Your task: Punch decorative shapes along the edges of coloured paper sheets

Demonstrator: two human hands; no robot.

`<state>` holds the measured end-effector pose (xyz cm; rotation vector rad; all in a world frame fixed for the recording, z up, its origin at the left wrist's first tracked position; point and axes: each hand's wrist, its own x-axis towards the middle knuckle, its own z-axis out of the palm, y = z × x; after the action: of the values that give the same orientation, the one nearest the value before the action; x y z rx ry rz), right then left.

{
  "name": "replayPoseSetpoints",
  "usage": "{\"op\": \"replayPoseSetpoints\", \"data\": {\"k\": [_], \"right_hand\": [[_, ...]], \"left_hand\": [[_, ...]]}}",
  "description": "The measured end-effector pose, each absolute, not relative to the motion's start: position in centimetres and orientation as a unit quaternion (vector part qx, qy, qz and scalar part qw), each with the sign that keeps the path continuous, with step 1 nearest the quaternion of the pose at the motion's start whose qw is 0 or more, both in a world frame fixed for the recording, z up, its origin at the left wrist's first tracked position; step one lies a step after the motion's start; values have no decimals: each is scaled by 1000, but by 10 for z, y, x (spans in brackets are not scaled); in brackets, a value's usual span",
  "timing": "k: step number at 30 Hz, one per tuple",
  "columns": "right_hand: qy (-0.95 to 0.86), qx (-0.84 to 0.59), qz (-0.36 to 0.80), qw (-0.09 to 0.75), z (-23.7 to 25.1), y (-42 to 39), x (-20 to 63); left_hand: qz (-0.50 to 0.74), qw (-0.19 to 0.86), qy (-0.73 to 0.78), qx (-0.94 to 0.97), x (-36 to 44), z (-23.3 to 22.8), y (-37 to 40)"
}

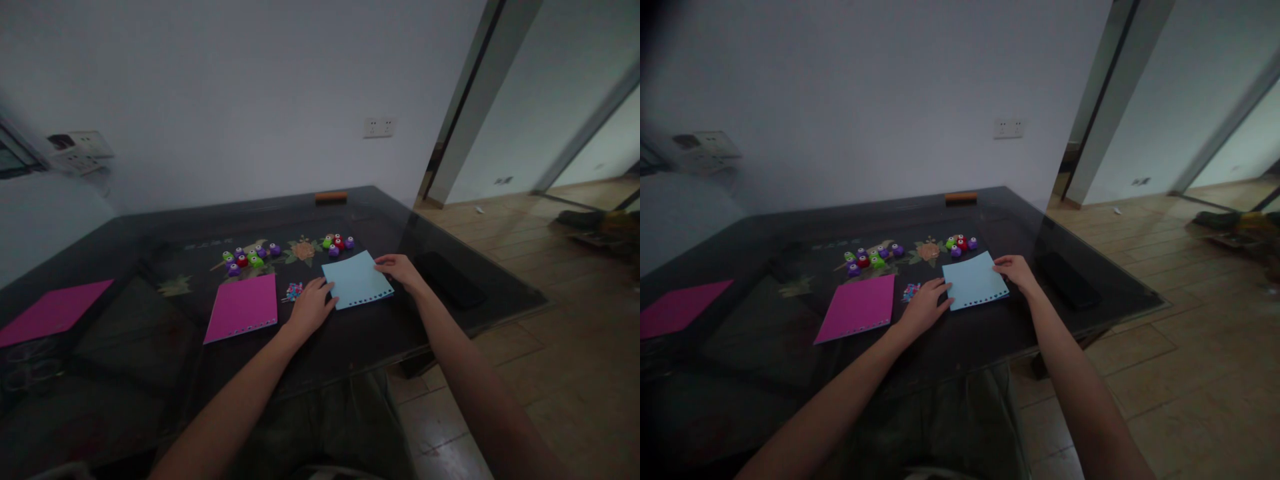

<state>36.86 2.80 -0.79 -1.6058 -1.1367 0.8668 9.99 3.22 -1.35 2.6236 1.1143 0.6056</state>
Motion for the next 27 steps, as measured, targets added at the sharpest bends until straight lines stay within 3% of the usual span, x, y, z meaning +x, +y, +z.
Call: {"op": "replayPoseSetpoints", "data": {"k": [16, 27], "right_hand": [[-482, -742, 206, 417, -11, 31, 373], [-485, -727, 232, 426, -13, 34, 369]], "left_hand": [[188, 72, 384, 901, 99, -14, 33], [193, 72, 383, 901, 99, -15, 33]]}}
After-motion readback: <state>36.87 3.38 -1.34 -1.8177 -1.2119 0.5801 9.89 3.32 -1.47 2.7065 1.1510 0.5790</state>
